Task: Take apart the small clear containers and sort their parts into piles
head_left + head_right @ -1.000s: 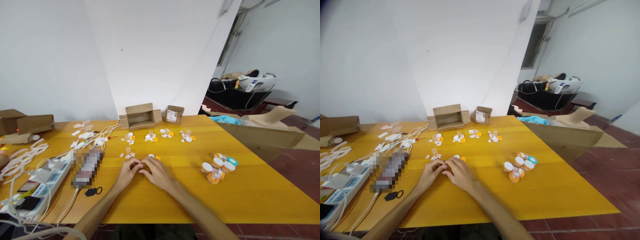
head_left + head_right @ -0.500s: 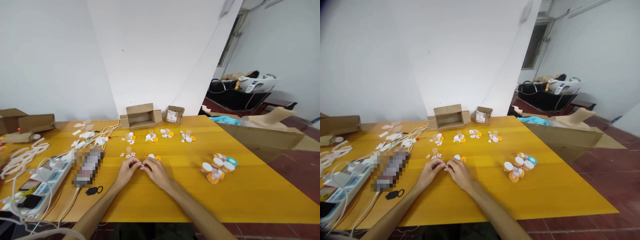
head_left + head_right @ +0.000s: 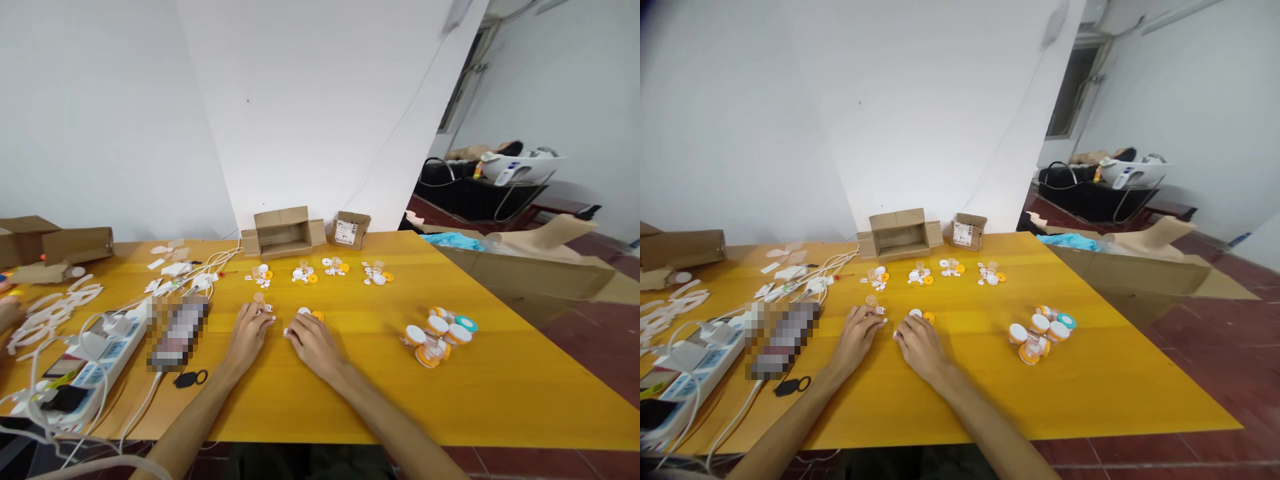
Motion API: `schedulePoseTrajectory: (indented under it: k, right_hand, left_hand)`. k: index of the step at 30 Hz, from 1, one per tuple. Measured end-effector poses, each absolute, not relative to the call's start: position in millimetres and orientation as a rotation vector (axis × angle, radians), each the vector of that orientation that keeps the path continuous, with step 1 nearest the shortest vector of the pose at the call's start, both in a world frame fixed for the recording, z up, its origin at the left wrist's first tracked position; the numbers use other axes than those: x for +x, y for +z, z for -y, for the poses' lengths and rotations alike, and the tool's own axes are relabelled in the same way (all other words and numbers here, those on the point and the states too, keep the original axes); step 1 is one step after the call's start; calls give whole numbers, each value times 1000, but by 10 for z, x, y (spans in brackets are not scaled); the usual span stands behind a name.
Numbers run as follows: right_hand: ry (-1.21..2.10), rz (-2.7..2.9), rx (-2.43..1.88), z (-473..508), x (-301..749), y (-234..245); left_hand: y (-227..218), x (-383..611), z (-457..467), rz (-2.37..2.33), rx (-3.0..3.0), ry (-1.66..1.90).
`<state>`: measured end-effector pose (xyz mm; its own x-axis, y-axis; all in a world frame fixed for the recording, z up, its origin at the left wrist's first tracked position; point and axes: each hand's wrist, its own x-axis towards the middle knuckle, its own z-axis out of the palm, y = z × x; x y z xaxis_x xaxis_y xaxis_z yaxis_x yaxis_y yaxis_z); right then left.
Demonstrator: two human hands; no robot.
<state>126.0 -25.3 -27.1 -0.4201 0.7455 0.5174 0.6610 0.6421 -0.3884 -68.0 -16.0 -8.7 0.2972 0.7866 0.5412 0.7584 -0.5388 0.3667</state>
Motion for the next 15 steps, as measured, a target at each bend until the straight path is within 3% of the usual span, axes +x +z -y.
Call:
schedulePoseTrajectory:
  k: [15]
  right_hand:
    - [-21,2321,-1143,284,1210,-172]
  left_hand:
    - [-128,-727,124,-1519,2569,1109]
